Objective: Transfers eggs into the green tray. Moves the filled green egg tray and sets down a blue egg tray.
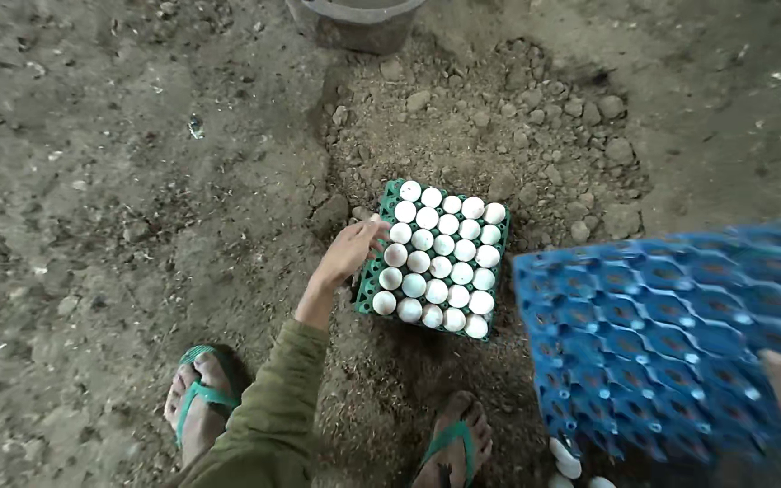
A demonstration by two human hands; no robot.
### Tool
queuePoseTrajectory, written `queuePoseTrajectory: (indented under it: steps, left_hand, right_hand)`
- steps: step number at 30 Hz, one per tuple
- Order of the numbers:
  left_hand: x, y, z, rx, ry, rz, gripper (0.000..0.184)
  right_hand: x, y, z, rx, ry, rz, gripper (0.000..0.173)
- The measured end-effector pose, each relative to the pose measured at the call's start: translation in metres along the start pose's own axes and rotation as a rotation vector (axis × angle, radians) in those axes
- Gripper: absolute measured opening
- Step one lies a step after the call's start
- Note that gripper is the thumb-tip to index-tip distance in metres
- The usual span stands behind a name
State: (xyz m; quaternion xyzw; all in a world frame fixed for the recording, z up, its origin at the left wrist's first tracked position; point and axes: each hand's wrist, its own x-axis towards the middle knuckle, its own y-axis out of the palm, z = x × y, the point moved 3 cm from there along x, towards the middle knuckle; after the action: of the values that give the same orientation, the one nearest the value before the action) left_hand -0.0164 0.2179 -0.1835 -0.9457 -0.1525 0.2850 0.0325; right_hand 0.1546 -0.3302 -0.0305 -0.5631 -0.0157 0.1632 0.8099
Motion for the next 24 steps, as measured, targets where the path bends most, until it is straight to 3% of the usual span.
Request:
queuePoseTrajectory:
  steps: [5, 8, 10, 17, 21, 24]
  left_hand:
    - [-0.019, 0.028, -0.021, -0.031, 0.155, 0.311, 0.062]
    - [-0.035, 0.025, -0.02, -0.096, 0.068, 0.282, 0.056]
    - [-0.037, 0.018, -0.011, -0.111, 0.026, 0.186, 0.051]
    - [-0.03, 0.013, 0.012, 0.048, -0.163, 0.041, 0.057]
    - [-0.024, 0.014, 0.008, 0.209, -0.2, -0.05, 0.058]
    - [-0.021, 0.007, 0.004, 0.305, -0.192, -0.109, 0.056]
  right_hand:
    - [0.107, 0.071, 0.139, -0.03, -0.416, 0.311, 0.065]
    - [0.152, 0.121, 0.199, -0.056, -0.451, 0.527, 0.057]
    - [0.174, 0.151, 0.222, -0.052, -0.506, 0.579, 0.054]
    - [0.21, 0.214, 0.246, -0.17, -0.581, 0.684, 0.054]
    - [0.204, 0.213, 0.237, -0.142, -0.589, 0.45, 0.05]
    - [0.181, 0.171, 0.209, -0.02, -0.538, 0.298, 0.052]
